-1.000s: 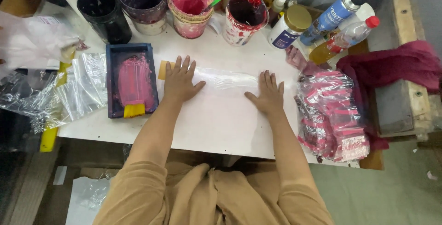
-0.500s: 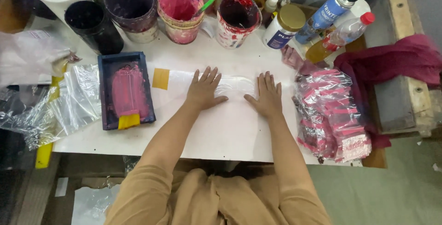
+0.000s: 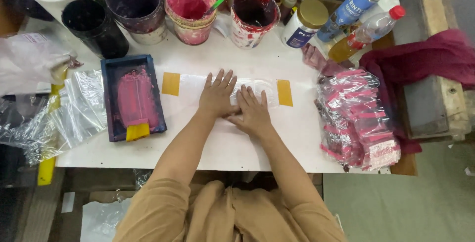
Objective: Manually screen printing a pink design onto small plastic bags using a screen frame and a squeegee.
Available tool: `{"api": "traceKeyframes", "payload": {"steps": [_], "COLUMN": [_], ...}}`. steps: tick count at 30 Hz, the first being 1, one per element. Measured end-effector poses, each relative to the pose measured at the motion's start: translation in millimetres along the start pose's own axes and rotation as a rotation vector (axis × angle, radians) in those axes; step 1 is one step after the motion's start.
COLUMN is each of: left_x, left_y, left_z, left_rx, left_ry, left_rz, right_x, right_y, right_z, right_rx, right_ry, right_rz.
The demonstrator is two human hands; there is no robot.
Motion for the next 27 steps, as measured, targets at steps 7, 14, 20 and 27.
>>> {"api": "traceKeyframes", "payload": {"steps": [7,14,20,27], "left_x": [-13,18,21,-2], "left_y": [-7,8,31,55], "left_z": [-1,28,18,-6], "left_rx": [0.039,0.300,0.331,0.228], "left_ry": [-0.007,0.010,0.153,0.173], "left_rz": [0.008,0.001,-0.030,-0.010], "right_x": [0,3,0,-14], "right_y": [-46,-49,-48,-50], "right_z": [16,14,14,8], "right_rx": [-0.014,-0.070,-0.055,-0.014], "right_ry": [-0.059,-0.134,-0.133,-0.122], "right_rz": [-0.040,0.005,-0.033,-0.114]}}
Point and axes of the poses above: each hand's wrist, its own y-axis towards the middle knuckle, its own x-axis out of the palm, z = x × y, the point moved 5 cm from there along y, towards the middle knuckle, and after that the axes turned 4 degrees about x, right-handed, at the moved point
